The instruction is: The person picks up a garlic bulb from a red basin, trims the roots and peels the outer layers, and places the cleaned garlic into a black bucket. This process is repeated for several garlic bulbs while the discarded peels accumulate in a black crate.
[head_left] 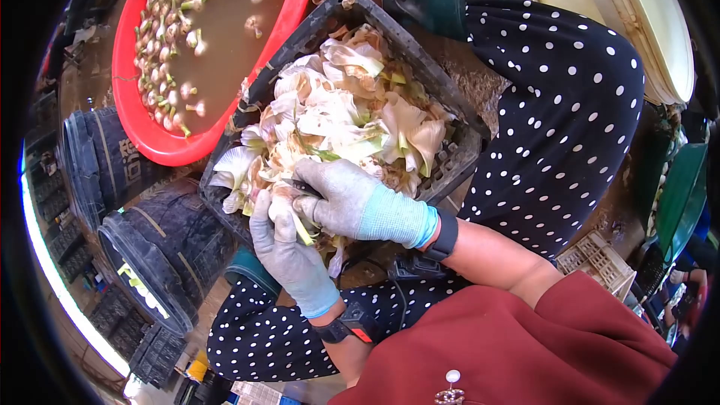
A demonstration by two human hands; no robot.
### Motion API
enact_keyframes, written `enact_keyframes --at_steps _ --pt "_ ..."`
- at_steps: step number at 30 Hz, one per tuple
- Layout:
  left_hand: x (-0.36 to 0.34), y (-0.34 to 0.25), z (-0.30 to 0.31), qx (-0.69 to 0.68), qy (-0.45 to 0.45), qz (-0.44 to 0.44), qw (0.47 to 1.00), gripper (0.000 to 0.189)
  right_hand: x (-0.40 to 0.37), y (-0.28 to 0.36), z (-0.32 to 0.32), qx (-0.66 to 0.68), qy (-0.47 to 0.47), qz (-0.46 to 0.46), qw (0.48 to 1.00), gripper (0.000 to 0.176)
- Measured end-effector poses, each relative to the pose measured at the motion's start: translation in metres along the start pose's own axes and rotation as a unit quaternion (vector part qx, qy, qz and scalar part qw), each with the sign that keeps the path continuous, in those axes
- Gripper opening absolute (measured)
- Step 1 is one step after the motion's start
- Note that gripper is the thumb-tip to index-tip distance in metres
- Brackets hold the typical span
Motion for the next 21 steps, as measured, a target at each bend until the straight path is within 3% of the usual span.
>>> enact_keyframes --at_steps 3,4,8,11,13,15,17,19,21 --pt "0.000 0.002 0.008 -0.002 -0.007 -0.031 1.000 0.034 0.002 0.001 -0.001 0.011 -0.021 -0.015 1.000 0.033" --pt "0.001 0.004 0.010 -0.050 -0.011 -0.025 0.998 0.032 0.001 0.003 0.001 0.068 0.049 -0.061 0.995 0.032" --pt "-0.003 0.004 0.020 -0.065 -0.021 -0.024 0.997 0.031 0.001 -0.002 -0.014 0.065 0.038 -0.025 0.997 0.032" --pt "-0.005 0.000 0.029 -0.083 -0.014 -0.034 0.996 0.031 0.000 0.007 -0.020 -0.040 -0.007 -0.001 0.999 0.028" --pt "-0.003 0.016 0.048 -0.130 -0.017 -0.007 0.991 0.034 0.001 0.007 -0.021 -0.210 -0.058 -0.032 0.975 0.022" --pt "-0.001 0.010 0.051 -0.170 0.027 -0.015 0.985 0.036 0.009 -0.012 -0.021 -0.250 -0.129 -0.053 0.958 0.019" --pt "-0.001 -0.007 0.038 -0.343 0.101 0.033 0.933 0.038 0.013 -0.017 -0.014 -0.255 -0.158 -0.070 0.951 0.020" --pt "-0.002 -0.009 0.043 -0.371 0.081 0.046 0.924 0.040 0.005 -0.013 -0.010 -0.224 -0.151 -0.046 0.962 0.021" --pt "-0.001 -0.013 0.039 -0.439 0.136 0.091 0.884 0.039 0.001 -0.009 -0.011 -0.192 -0.152 -0.029 0.969 0.023"
Point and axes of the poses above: each hand's wrist, its own x-axis towards the middle knuckle, its own z-axis out of the back of the hand, y = z × x, the point moved 2 cm from there along x, towards the middle knuckle, and after that the axes turned 10 degrees about -x, right-handed, at the moved point
